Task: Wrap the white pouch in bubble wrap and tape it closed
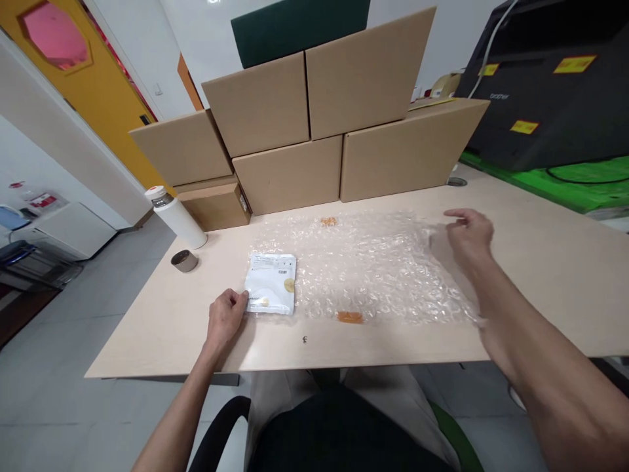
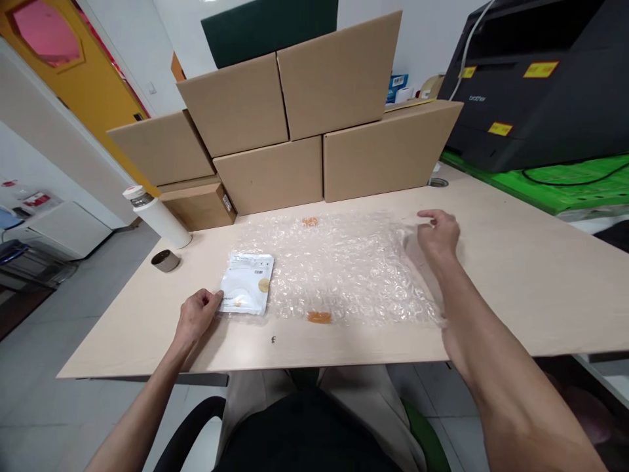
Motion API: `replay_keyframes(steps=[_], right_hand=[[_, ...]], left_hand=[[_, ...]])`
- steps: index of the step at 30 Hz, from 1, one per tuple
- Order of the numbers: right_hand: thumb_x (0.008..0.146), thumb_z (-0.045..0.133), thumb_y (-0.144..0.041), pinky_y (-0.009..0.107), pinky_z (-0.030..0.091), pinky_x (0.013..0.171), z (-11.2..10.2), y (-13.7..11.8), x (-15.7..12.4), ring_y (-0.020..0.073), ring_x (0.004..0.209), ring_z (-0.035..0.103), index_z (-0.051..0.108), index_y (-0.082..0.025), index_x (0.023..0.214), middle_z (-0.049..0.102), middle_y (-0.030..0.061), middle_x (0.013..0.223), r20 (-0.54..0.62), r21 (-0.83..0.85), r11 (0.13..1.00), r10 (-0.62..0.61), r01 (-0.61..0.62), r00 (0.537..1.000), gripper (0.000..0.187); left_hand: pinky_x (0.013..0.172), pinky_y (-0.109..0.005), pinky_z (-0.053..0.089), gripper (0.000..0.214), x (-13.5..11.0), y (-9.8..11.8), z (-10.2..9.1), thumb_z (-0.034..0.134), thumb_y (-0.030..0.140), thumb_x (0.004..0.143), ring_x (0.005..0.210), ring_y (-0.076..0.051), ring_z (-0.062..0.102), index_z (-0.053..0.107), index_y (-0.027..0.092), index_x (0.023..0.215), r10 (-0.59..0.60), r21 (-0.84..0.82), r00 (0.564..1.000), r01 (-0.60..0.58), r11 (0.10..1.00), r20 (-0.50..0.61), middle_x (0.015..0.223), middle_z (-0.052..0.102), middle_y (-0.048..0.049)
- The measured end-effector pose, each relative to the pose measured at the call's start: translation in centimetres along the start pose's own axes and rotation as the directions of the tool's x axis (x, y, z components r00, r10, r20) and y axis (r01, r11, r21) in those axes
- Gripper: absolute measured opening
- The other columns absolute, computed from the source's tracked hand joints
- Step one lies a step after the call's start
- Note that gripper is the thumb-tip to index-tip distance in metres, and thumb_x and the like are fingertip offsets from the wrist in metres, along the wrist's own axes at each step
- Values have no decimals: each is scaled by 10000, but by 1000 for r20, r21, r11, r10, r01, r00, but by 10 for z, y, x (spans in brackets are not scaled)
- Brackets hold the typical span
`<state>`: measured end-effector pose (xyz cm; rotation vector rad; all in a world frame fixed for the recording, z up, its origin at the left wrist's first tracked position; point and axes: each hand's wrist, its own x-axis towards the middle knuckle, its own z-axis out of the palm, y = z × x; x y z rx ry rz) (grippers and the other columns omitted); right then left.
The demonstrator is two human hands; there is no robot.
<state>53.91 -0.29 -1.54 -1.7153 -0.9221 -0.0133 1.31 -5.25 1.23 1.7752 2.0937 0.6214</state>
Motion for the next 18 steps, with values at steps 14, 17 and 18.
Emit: replay_keyframes(steps=[14, 17, 18], right_hand=[[961, 404, -480, 465, 409, 926, 84, -193, -219, 268, 975, 554, 631, -186, 1010, 645, 106, 973, 797, 516, 802, -578, 301, 175, 374], [971, 360, -509, 468, 373, 976, 81, -191, -221, 269, 1023, 542, 632, -198, 995, 636, 104, 1012, 787, 548, 808, -586, 218, 193, 414], [967, 369, -521, 455, 369, 986, 77, -190, -220, 264, 1045, 542, 635, -212, 1005, 636, 96, 1042, 789, 560, 814, -580, 150, 204, 409]], left_hand=[[427, -232, 351, 480, -36, -5, -1, 745, 584, 666, 380, -87, 433, 537, 175, 804, -83, -686, 968, 226, 691, 235, 507, 521, 60], [486, -226, 419, 455, -48, 7, -5, 728, 583, 698, 502, -105, 525, 496, 198, 763, -48, -704, 992, 115, 701, 114, 622, 572, 32], [547, -241, 465, 434, -52, 14, -7, 693, 590, 737, 595, -131, 585, 515, 199, 798, -11, -685, 998, 45, 727, 54, 708, 618, 4]])
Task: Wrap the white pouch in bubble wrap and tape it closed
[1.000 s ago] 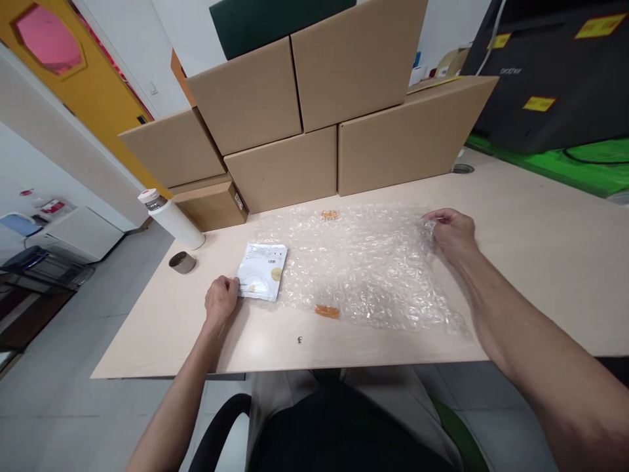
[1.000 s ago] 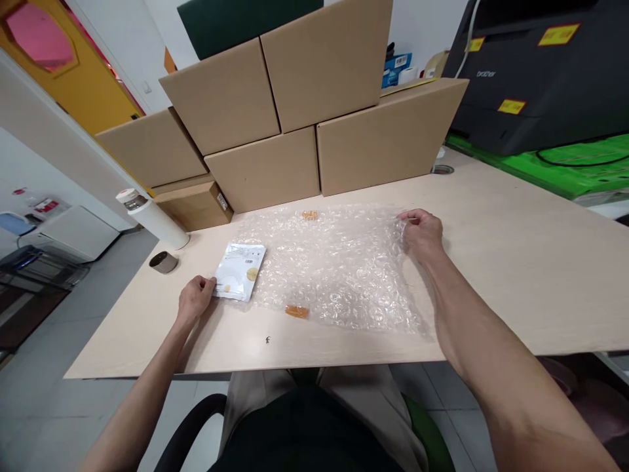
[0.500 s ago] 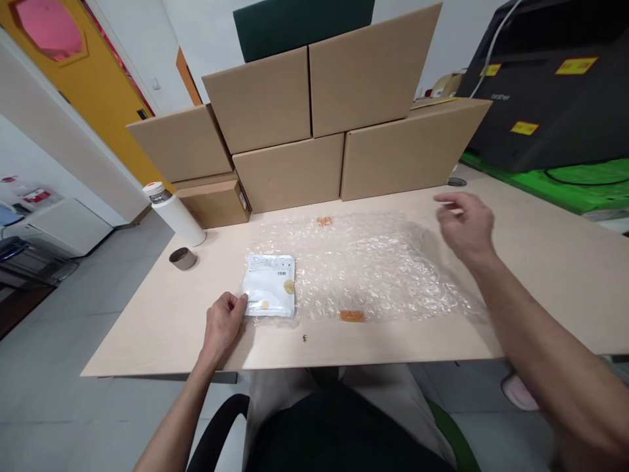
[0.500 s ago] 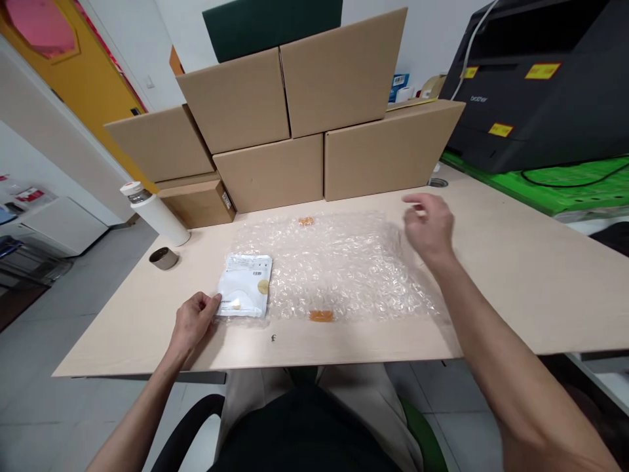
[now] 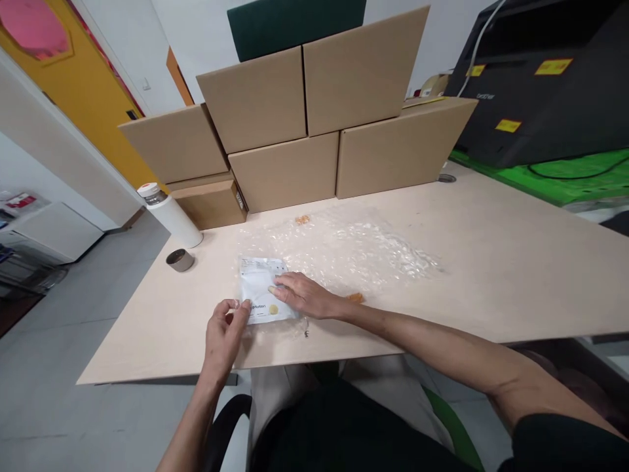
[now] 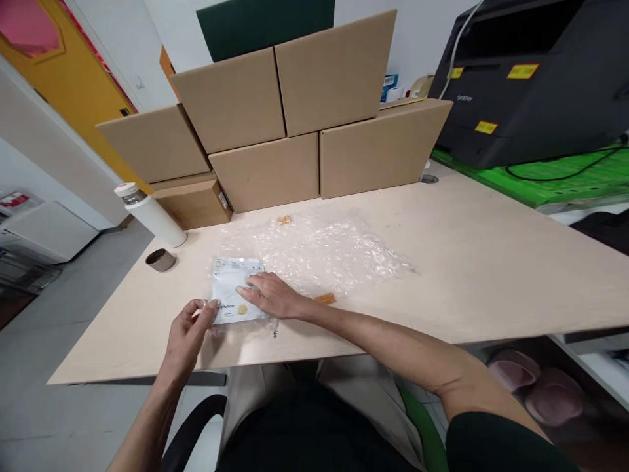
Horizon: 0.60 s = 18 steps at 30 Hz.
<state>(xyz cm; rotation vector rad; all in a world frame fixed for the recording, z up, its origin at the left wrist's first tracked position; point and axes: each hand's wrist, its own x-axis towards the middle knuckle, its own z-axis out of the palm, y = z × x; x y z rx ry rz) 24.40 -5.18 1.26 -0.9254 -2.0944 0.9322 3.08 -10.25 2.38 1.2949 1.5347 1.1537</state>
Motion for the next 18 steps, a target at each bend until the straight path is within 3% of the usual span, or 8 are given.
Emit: replay_keyframes(steps=[2, 5, 8, 10, 12, 14, 16, 18], right_hand=[[952, 403, -549, 417, 390, 966, -7, -2, -8, 250, 1075, 548, 639, -248, 1026, 634, 75, 1098, -30, 184, 981, 64, -57, 998, 390], [900, 472, -598, 355, 459, 803, -16, 3, -19, 227, 980, 587, 649, -250, 984, 645, 61, 1065, -25, 520, 832, 239, -192, 971, 399], [795, 607, -550, 307, 457, 651, -28, 16, -28, 191, 764, 588, 660, -210, 883, 657, 45, 853, -51, 732, 636, 410, -245, 911, 355], [708, 683, -428, 289, 448, 620, -42, 26, -33, 175, 693, 573, 670, -194, 845, 651, 29, 756, -109, 780, 579, 500, -238, 859, 271], [659, 690, -322, 283, 452, 621, -58, 35, -40, 173, 690, 579, 684, -188, 845, 663, 28, 752, -163, 760, 600, 547, -249, 821, 229], [668, 656, -274, 294, 469, 655, -76, 43, -47, 181, 730, 592, 694, -192, 862, 680, 38, 814, -293, 640, 723, 544, -262, 786, 214], [727, 603, -270, 329, 489, 740, -89, 47, -52, 194, 807, 604, 697, -195, 898, 687, 61, 938, -485, 390, 882, 441, -264, 755, 209], [811, 543, -273, 364, 483, 841, -93, 49, -54, 211, 922, 607, 691, -190, 984, 671, 90, 1080, -573, 96, 966, 250, -239, 781, 242]], left_hand=[[742, -308, 527, 408, -7, 13, 13, 588, 601, 826, 884, -205, 655, 563, 197, 880, 163, 88, 987, -163, 983, -1, 965, 672, -71], [1018, -419, 443, 409, -12, 29, 44, 445, 568, 926, 1308, -271, 480, 588, 207, 1055, 364, 174, 922, -382, 908, 130, 1344, 546, -131], [1111, -480, 345, 433, -8, 33, 82, 386, 525, 967, 1410, -263, 367, 531, 213, 1230, 441, 221, 840, -517, 827, 315, 1429, 477, -151], [1118, -520, 314, 461, -3, 31, 105, 368, 518, 976, 1428, -278, 336, 509, 221, 1299, 448, 293, 803, -571, 767, 393, 1449, 462, -161], [1095, -577, 296, 502, 1, 29, 123, 360, 538, 971, 1437, -326, 304, 503, 238, 1349, 406, 411, 800, -583, 701, 442, 1502, 407, -172], [1070, -621, 279, 531, 3, 28, 135, 354, 566, 961, 1429, -377, 295, 530, 252, 1351, 336, 532, 810, -574, 622, 481, 1538, 364, -172], [1073, -626, 259, 525, 2, 29, 141, 349, 570, 960, 1429, -391, 282, 568, 262, 1324, 284, 610, 810, -576, 545, 513, 1544, 369, -153], [1096, -608, 236, 494, 1, 30, 143, 360, 548, 964, 1444, -377, 259, 588, 274, 1306, 251, 637, 802, -586, 501, 542, 1542, 384, -128]])
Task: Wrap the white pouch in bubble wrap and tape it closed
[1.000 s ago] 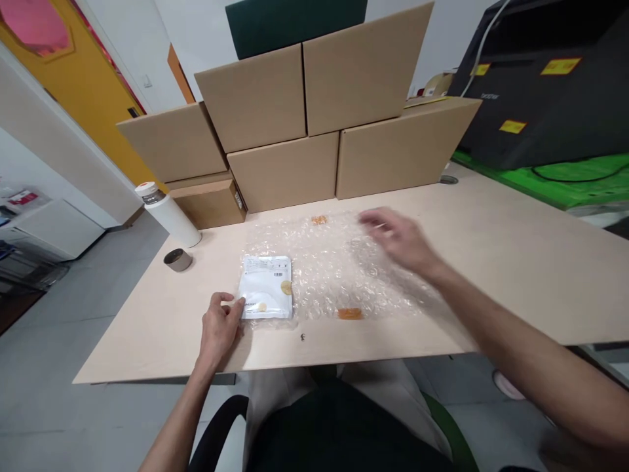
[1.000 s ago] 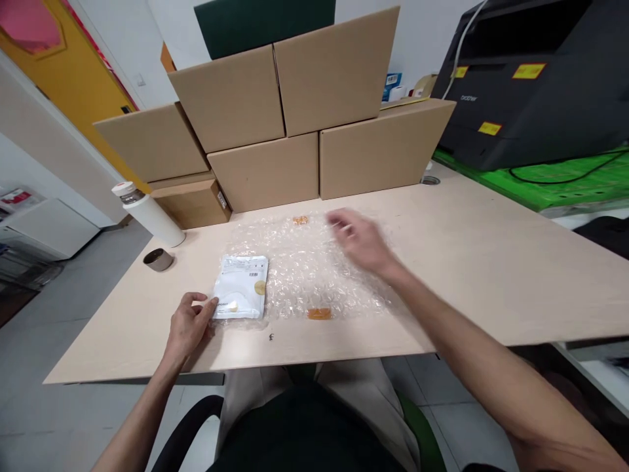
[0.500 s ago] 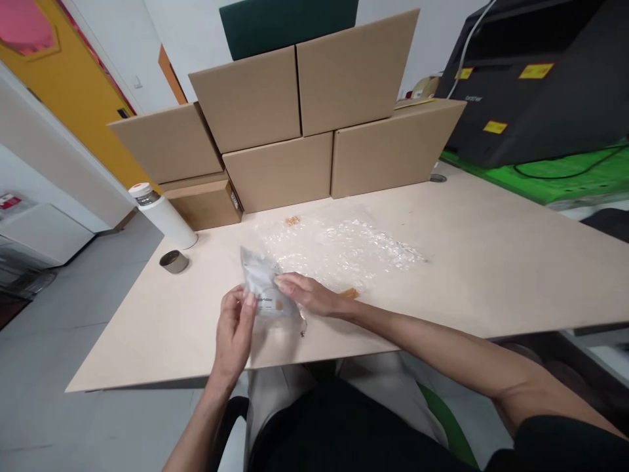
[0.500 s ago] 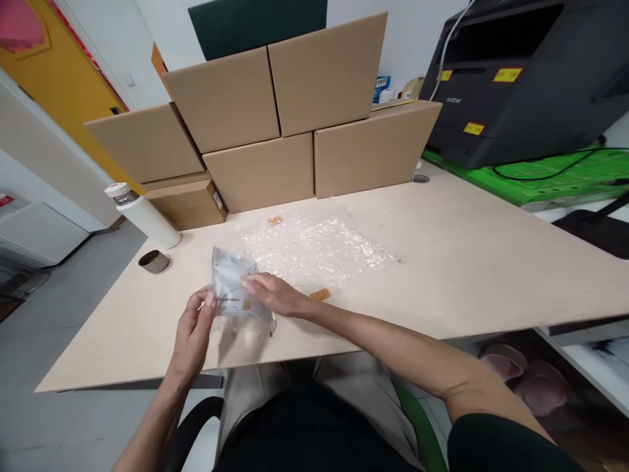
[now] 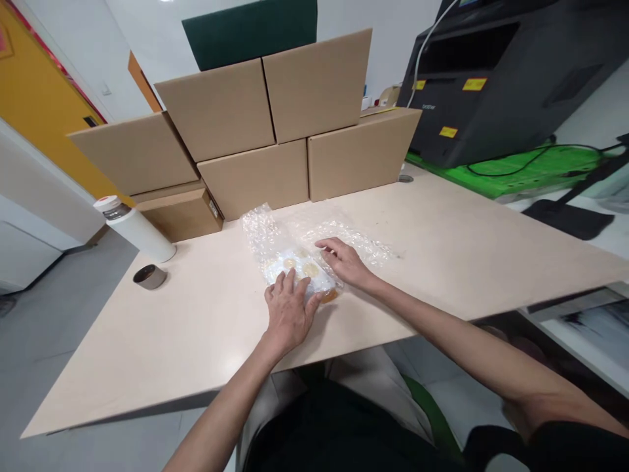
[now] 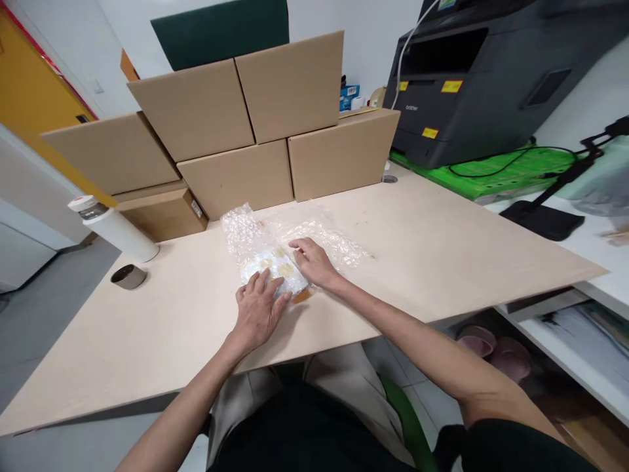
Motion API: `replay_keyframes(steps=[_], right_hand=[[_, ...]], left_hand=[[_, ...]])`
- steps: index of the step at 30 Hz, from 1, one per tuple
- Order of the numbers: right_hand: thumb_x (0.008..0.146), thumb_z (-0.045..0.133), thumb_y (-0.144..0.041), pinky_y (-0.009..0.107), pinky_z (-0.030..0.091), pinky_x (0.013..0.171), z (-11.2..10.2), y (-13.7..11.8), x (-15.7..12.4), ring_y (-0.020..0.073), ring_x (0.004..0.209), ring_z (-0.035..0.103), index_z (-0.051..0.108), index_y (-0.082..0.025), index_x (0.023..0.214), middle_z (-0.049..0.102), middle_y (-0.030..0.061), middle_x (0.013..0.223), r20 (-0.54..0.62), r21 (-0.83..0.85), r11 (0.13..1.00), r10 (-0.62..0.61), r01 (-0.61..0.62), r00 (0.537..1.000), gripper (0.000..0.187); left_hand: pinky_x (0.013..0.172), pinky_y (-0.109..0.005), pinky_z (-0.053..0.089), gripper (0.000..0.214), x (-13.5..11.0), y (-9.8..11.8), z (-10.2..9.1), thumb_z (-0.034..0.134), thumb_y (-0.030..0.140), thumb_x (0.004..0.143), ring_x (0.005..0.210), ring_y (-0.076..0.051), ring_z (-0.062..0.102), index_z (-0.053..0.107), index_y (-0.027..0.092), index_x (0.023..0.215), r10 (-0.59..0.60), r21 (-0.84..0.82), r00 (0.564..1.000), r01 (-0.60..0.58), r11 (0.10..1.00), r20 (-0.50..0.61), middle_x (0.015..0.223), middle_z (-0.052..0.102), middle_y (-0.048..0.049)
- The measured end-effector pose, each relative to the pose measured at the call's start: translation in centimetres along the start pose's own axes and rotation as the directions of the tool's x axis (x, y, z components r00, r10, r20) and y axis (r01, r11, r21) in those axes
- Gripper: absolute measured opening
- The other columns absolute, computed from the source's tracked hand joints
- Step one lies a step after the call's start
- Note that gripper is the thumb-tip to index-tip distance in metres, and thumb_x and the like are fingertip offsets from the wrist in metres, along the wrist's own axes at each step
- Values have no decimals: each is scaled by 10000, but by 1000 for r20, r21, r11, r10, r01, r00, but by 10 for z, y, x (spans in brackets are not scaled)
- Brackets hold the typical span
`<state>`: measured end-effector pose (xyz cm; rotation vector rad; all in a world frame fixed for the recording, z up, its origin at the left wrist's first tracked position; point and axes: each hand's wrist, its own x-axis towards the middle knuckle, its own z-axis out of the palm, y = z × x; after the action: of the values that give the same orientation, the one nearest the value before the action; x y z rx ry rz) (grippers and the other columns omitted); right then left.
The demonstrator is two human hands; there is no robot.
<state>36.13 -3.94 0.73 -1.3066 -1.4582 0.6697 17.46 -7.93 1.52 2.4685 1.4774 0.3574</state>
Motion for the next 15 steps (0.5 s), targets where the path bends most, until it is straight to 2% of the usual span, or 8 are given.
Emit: replay_keyframes(steps=[2, 4, 6, 7, 9, 11, 13, 15], right_hand=[[896, 479, -294, 384, 462, 910, 6, 0, -2, 224, 1023, 599, 669, -177, 1072, 660, 112, 1143, 133, -132, 977, -151, 169, 980, 285], [957, 417, -320, 404, 435, 950, 18, -1, -6, 235, 1059, 594, 658, -160, 1077, 678, 120, 1095, 308, -200, 938, -213, 282, 927, 313], [991, 369, -335, 429, 405, 973, 30, -3, -9, 249, 1053, 595, 653, -141, 1032, 686, 130, 1044, 379, -267, 906, -214, 328, 900, 347], [1003, 348, -339, 439, 393, 978, 34, -3, -10, 254, 1052, 593, 648, -138, 1016, 685, 133, 1034, 376, -294, 897, -208, 329, 903, 362], [1017, 319, -353, 444, 379, 982, 37, -6, -10, 252, 1050, 590, 638, -148, 1012, 684, 128, 1030, 352, -295, 904, -198, 309, 915, 380], [1020, 317, -393, 427, 390, 964, 32, -10, -9, 238, 1005, 599, 643, -173, 988, 686, 103, 989, 352, -222, 937, -181, 270, 918, 395], [1006, 346, -466, 393, 419, 919, 21, -14, -8, 224, 946, 605, 658, -196, 941, 683, 81, 959, 335, -95, 983, -117, 157, 935, 418], [969, 397, -559, 350, 454, 849, 9, -17, -7, 207, 899, 609, 673, -208, 946, 683, 68, 976, 305, 113, 992, 15, -52, 952, 447]], left_hand=[[1113, -596, 220, 491, -3, -3, 0, 382, 530, 962, 1461, -368, 229, 570, 265, 1331, -3, -20, 1000, 3, 1000, 5, 1562, 345, -137], [1119, -612, 202, 545, -9, -12, 0, 430, 533, 940, 1480, -379, 168, 510, 230, 1386, -68, -96, 993, 59, 994, -93, 1595, 247, -171], [1119, -611, 222, 670, -15, -26, 0, 495, 553, 901, 1477, -381, 175, 395, 188, 1454, -206, -277, 954, 141, 950, -219, 1592, 200, -214], [1108, -599, 264, 740, -18, -32, -1, 516, 568, 883, 1453, -376, 246, 329, 172, 1479, -293, -417, 927, 176, 892, -234, 1566, 239, -237], [1057, -543, 379, 808, -22, -40, -6, 537, 592, 866, 1331, -335, 453, 248, 173, 1493, -409, -697, 900, 199, 689, -148, 1456, 405, -240], [1014, -477, 440, 768, -22, -37, -12, 550, 589, 868, 1223, -278, 552, 262, 213, 1472, -422, -847, 903, 160, 508, -83, 1353, 515, -193], [1030, -440, 431, 687, -18, -23, -20, 564, 560, 879, 1261, -249, 520, 306, 263, 1441, -382, -876, 913, 61, 478, -145, 1371, 509, -151], [1057, -431, 407, 604, -9, -3, -25, 546, 533, 903, 1324, -241, 457, 340, 284, 1413, -300, -848, 925, -41, 528, -232, 1443, 446, -129]])
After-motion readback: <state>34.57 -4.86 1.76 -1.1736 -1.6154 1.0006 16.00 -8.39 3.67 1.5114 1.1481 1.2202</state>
